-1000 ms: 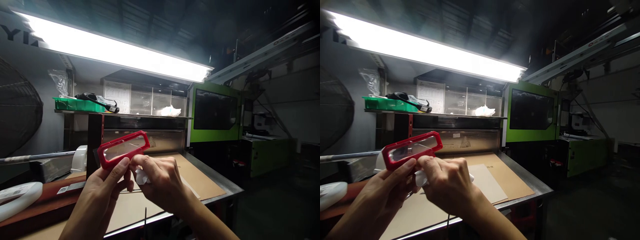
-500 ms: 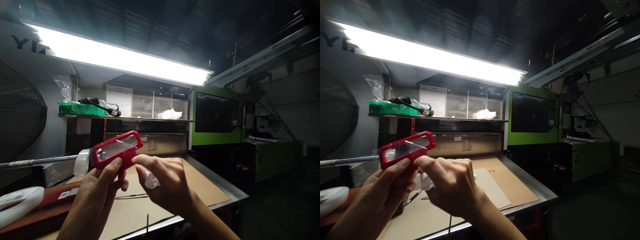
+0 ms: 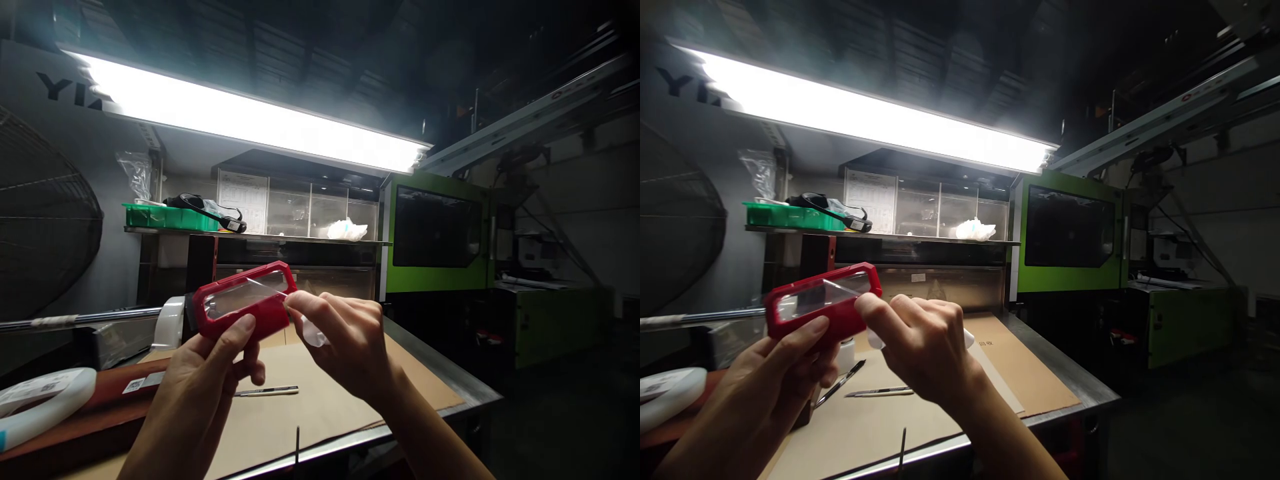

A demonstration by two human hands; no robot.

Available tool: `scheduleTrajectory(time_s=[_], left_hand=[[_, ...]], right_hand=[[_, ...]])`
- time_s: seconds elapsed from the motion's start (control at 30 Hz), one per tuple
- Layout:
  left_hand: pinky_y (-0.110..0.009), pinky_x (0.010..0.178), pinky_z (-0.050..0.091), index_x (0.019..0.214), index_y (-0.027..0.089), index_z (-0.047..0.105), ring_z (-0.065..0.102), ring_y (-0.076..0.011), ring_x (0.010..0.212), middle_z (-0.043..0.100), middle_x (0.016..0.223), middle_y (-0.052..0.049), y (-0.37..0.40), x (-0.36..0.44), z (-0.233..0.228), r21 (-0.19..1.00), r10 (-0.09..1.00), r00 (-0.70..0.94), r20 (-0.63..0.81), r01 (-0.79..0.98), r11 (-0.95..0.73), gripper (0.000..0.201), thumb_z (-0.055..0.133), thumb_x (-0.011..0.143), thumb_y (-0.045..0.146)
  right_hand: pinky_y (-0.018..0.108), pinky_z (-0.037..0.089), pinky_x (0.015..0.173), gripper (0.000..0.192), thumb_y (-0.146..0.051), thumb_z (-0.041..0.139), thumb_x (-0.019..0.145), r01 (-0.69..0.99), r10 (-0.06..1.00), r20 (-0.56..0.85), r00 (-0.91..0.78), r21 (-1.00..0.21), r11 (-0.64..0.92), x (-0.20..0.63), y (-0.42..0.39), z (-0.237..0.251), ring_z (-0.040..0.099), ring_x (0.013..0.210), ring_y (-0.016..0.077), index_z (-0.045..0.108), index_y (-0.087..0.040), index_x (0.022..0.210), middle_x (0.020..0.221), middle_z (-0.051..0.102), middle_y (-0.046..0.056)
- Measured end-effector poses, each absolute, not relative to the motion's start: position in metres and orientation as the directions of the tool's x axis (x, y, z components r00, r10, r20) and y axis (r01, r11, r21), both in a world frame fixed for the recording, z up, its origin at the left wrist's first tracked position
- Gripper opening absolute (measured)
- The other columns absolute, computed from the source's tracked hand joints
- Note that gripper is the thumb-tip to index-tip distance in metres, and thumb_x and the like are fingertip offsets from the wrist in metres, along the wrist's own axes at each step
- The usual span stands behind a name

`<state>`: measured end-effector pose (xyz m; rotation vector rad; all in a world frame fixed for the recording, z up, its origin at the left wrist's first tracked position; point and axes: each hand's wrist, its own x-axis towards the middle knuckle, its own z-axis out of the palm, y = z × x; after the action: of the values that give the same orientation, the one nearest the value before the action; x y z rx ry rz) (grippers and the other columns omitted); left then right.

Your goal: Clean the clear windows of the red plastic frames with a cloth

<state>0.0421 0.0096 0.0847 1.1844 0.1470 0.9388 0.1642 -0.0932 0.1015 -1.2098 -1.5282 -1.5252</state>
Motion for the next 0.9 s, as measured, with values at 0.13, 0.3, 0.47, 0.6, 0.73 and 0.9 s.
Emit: scheduleTrajectory(time_s=[0.13, 0.3, 0.47, 0.6, 0.73, 0.9], left_hand=[[-0.015, 0.039, 0.036, 0.069, 0.021, 0.062, 0.05, -0.0094, 0.049, 0.06, 0.054, 0.003, 0.0084, 0.0412, 0.0844, 0.851, 0.692, 0.632, 0.348, -0.522, 0.049, 0.028, 0.078, 0.062, 0.043], [-0.018, 0.034, 0.027, 0.062, 0.018, 0.061, 0.045, -0.0073, 0.044, 0.058, 0.055, 0.002, 0.0056, 0.04, 0.0861, 0.851, 0.676, 0.637, 0.371, -0.524, 0.027, 0.029, 0.077, 0.063, 0.042], [-0.018, 0.035, 0.027, 0.063, 0.019, 0.059, 0.048, -0.0084, 0.047, 0.059, 0.056, 0.003, 0.0071, 0.0403, 0.0845, 0.853, 0.68, 0.633, 0.369, -0.521, 0.021, 0.029, 0.076, 0.064, 0.042], [-0.019, 0.036, 0.028, 0.064, 0.019, 0.059, 0.048, -0.0093, 0.047, 0.057, 0.053, 0.003, 0.007, 0.04, 0.082, 0.862, 0.7, 0.616, 0.361, -0.507, 0.001, 0.03, 0.076, 0.063, 0.044], [-0.019, 0.034, 0.025, 0.063, 0.019, 0.06, 0.043, -0.0079, 0.043, 0.056, 0.052, 0.003, 0.0062, 0.0394, 0.0817, 0.868, 0.702, 0.612, 0.363, -0.496, -0.017, 0.03, 0.075, 0.063, 0.045], [-0.02, 0.031, 0.018, 0.065, 0.019, 0.062, 0.033, -0.0061, 0.036, 0.055, 0.047, 0.003, 0.0043, 0.0395, 0.0848, 0.856, 0.707, 0.592, 0.388, -0.516, -0.038, 0.028, 0.075, 0.064, 0.044]], right_hand=[[0.02, 0.036, 0.048, 0.019, -0.008, 0.055, 0.08, 0.908, 0.154, 0.913, -0.379, 0.399, -0.128, 0.1628, -0.0937, 0.1029, 0.043, 0.045, 0.0065, 0.059, -0.021, 0.093, 0.055, 0.052, -0.007], [0.019, 0.04, 0.051, 0.016, -0.004, 0.054, 0.079, 0.924, 0.15, 0.92, -0.362, 0.375, -0.069, 0.1641, -0.0925, 0.104, 0.054, 0.052, 0.0071, 0.057, -0.017, 0.087, 0.064, 0.062, -0.004], [0.019, 0.04, 0.05, 0.008, -0.01, 0.053, 0.084, 0.933, 0.12, 0.927, -0.355, 0.36, -0.028, 0.1629, -0.0909, 0.1077, 0.056, 0.051, 0.0065, 0.056, -0.016, 0.087, 0.064, 0.064, -0.003], [0.018, 0.038, 0.048, 0.005, -0.013, 0.054, 0.085, 0.947, 0.1, 0.943, -0.317, 0.32, -0.014, 0.1607, -0.0889, 0.1083, 0.056, 0.05, 0.0055, 0.057, -0.017, 0.086, 0.064, 0.066, -0.004], [0.019, 0.038, 0.048, 0.004, -0.013, 0.055, 0.083, 0.953, 0.089, 0.95, -0.301, 0.302, 0.003, 0.1594, -0.0868, 0.1068, 0.056, 0.05, 0.0054, 0.057, -0.017, 0.085, 0.063, 0.065, -0.004], [0.019, 0.037, 0.048, 0.007, -0.014, 0.05, 0.084, 0.952, 0.122, 0.944, -0.306, 0.305, 0.025, 0.1553, -0.0871, 0.1033, 0.056, 0.051, 0.0056, 0.056, -0.017, 0.087, 0.065, 0.065, -0.003]])
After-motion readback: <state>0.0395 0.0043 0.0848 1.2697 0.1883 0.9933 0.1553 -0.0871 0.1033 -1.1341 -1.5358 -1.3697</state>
